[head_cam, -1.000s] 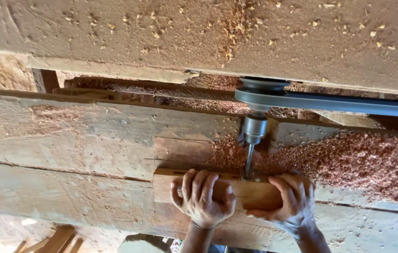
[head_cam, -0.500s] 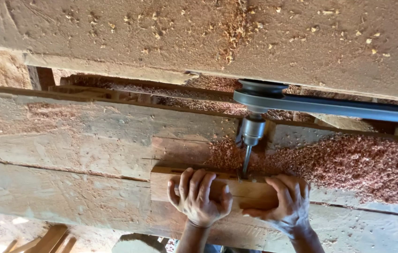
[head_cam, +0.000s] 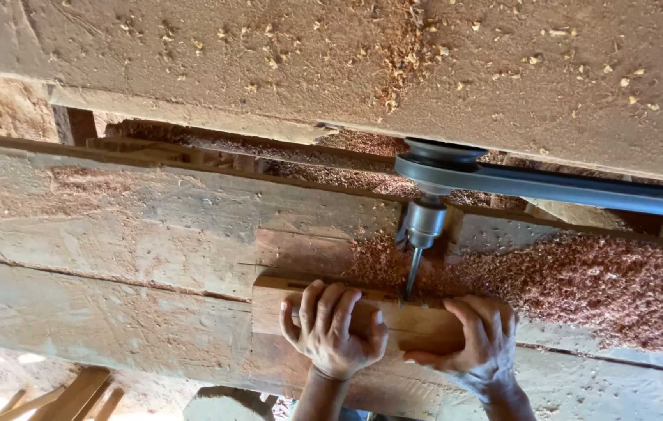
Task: Use a belt-driven drill press to create holes in wooden planks.
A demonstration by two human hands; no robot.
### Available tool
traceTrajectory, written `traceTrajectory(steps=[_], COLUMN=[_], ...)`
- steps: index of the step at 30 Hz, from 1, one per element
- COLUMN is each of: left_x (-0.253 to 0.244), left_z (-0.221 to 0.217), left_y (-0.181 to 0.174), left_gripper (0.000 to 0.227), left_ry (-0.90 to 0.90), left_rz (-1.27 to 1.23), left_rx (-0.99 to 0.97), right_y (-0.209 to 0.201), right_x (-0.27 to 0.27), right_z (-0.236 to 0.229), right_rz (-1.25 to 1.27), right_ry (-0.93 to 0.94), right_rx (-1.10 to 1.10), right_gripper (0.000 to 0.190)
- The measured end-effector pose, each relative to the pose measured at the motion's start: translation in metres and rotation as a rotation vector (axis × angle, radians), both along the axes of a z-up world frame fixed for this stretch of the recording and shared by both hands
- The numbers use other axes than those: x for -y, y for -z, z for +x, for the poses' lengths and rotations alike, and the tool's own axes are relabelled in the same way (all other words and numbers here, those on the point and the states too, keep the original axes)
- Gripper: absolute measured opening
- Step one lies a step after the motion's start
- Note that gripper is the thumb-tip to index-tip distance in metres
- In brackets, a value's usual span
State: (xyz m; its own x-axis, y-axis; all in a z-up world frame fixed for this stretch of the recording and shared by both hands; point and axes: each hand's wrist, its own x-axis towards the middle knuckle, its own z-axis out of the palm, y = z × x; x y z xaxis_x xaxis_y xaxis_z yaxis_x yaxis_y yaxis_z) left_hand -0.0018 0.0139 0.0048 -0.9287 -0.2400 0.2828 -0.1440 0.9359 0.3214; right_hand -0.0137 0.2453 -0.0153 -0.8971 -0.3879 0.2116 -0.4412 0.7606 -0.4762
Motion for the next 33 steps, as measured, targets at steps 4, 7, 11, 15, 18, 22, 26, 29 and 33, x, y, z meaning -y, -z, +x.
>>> traceTrajectory(steps=[4, 7, 11, 15, 18, 22, 26, 29, 33], left_x=[-0.0009, -0.0003, -0.001, -0.0006, -0.0009, -0.0004, 0.0001, -0.0004, -0.0006], left_z=[-0.0025, -0.0031, -0.0046, -0.0035, -0.003, -0.0033, -0.0051, -0.0059, -0.0055], left_y=[-0.0007, -0.0027, -0.0025, 0.002, 0.003, 0.0, -0.0016, -0.0012, 0.0011], left_gripper=[0.04, 0.04, 0.039, 0.04, 0.04, 0.038, 0.038, 0.038, 0.039], left_ry=[-0.006, 0.0, -0.005, -0.011, -0.012, -0.014, -0.009, -0.01, -0.011], left_rz=[0.006, 0.005, 0.007, 0.02, 0.014, 0.022, 0.018, 0.015, 0.016], left_rx=[-0.013, -0.009, -0.004, -0.027, -0.022, -0.008, -0.007, -0.008, -0.008], right_y=[0.0025, 0.0009, 0.0, 0.0015, 0.0003, -0.0016, -0.0016, -0.0013, -0.0009], right_x=[-0.0005, -0.0002, 0.0005, -0.0004, -0.0007, 0.0003, 0.0003, -0.0002, -0.0017], right_z=[-0.0008, 0.0002, -0.0018, -0.0009, -0.0009, -0.0028, -0.0042, -0.0048, -0.0038], right_rz=[-0.011, -0.004, -0.004, -0.003, 0.003, 0.005, -0.006, -0.011, -0.004], right_ry=[0.003, 0.003, 0.003, 0.005, 0.008, 0.005, 0.003, 0.0, -0.002], right_rx=[-0.01, -0.006, -0.02, -0.016, -0.007, -0.011, -0.021, -0.02, -0.009], right_gripper=[0.095, 0.095, 0.096, 0.095, 0.095, 0.094, 0.093, 0.094, 0.094])
